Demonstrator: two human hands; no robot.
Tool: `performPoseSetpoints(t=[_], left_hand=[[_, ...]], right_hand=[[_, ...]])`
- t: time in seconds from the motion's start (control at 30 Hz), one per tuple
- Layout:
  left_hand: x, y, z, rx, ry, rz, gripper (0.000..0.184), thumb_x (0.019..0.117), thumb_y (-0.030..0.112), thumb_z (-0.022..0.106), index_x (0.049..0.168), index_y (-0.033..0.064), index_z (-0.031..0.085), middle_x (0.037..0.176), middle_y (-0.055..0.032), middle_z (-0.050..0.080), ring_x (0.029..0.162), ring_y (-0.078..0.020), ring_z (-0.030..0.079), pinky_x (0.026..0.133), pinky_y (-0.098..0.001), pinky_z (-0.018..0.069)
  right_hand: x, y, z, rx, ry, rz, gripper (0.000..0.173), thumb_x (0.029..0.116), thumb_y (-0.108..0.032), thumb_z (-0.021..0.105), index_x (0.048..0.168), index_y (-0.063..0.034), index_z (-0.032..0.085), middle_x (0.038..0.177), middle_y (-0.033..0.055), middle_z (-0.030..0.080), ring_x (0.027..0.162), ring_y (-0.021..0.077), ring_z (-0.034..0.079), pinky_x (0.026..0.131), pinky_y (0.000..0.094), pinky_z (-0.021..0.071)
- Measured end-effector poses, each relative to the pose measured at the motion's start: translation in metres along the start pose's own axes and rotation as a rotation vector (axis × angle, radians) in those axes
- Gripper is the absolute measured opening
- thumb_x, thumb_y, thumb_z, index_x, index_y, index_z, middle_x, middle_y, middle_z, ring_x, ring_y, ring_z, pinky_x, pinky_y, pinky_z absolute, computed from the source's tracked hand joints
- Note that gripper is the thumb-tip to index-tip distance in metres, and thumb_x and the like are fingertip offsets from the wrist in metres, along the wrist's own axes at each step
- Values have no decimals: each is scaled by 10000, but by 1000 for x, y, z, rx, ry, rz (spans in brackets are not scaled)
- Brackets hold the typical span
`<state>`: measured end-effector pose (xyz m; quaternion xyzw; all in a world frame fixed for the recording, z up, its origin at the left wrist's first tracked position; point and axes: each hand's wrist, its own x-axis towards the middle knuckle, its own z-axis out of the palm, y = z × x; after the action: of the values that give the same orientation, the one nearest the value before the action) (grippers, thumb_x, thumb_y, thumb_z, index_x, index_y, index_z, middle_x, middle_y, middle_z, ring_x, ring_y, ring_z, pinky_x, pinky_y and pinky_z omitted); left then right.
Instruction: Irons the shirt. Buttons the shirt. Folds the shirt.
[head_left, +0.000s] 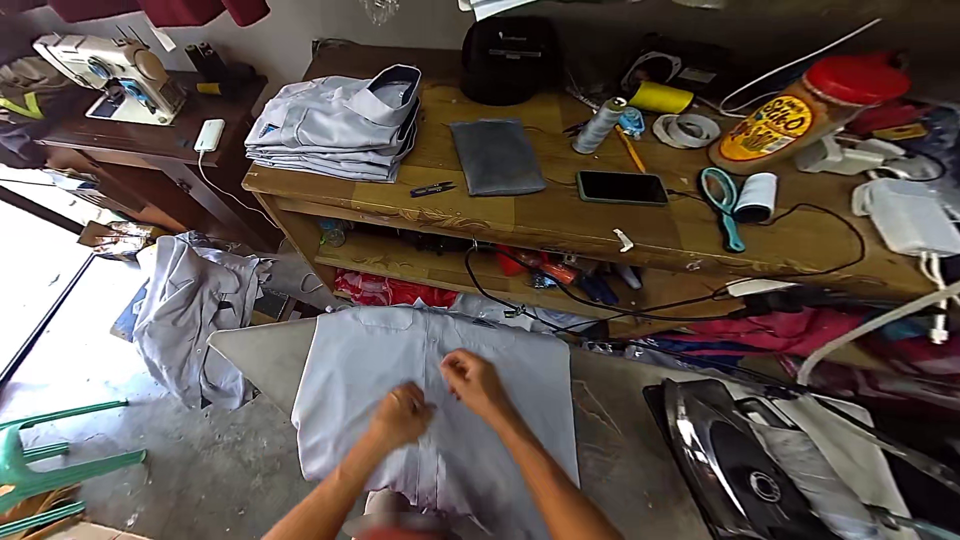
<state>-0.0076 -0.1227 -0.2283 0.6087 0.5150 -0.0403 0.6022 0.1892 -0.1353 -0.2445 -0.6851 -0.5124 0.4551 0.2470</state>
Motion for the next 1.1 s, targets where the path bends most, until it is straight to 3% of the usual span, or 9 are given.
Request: performPoseSetpoints(t=[0.07,0.13,0.2,0.27,0.37,0.5,0.7,0.87,1.1], left_hand=[[-16,1,29,30,-65,27,453,1024,320,614,1303,-36,583,1032,-224,716,905,-325,730,863,-520,594],[-25,2,37,158,-130,132,414,1035,275,569,1304,-37,605,1080,-250,705,1018,-380,699,949,-587,534],[-28,4,30,255,-105,161,336,1049,234,517,1206,-23,665,1066,-249,704,1024,-403,686,925,-617,516],[-24,9,17,337,114,103,345,1047,228,482,1273,63,684,1148,-209,721,1086,-387,696,936,-615,533],[4,-1,12,367,384,197,346,1044,192,493,1305,75,688,1245,-188,678,1180,-350,650,1010,-509,526],[17,-6,18,391,415,232,293,1023,173,523,1195,47,723,1206,-190,679,1197,-344,635,1008,-484,526],[16,4,16,389,340,131,289,998,227,563,1171,46,709,1211,-175,671,1217,-343,616,999,-506,519],[15,8,10,189,282,119,241,972,182,574,1088,19,709,1059,-170,724,1035,-317,698,926,-531,547],[17,-5,-3,-319,176,129,160,954,95,666,1037,-39,692,869,-110,697,718,-142,659,720,-328,577]], right_hand=[[-4,-15,23,-203,-63,87,510,926,-482,709,1085,2,684,932,169,708,848,308,702,782,506,567],[-5,-25,30,-387,-77,152,570,890,-538,721,1074,-2,667,955,194,693,945,364,684,814,560,531],[-4,-22,27,-382,-79,141,409,946,-385,692,1053,9,700,958,204,707,959,373,687,842,568,523],[-2,-13,20,-265,-93,123,298,979,-273,655,1038,8,736,939,182,729,904,324,704,850,523,537],[-3,1,19,5,-105,202,201,984,-186,668,1022,3,724,842,113,722,681,187,700,705,385,604],[-8,8,15,257,-78,289,174,966,-107,701,1065,37,708,836,113,715,613,146,673,631,324,603],[-13,4,13,327,-103,335,135,984,-102,679,1009,30,693,785,86,685,620,126,660,631,301,588],[-17,4,14,377,-112,320,84,969,-55,672,995,23,689,744,55,661,585,101,623,591,267,559],[-19,3,16,610,-131,325,63,989,-25,613,966,9,660,784,54,659,639,124,634,645,295,576]])
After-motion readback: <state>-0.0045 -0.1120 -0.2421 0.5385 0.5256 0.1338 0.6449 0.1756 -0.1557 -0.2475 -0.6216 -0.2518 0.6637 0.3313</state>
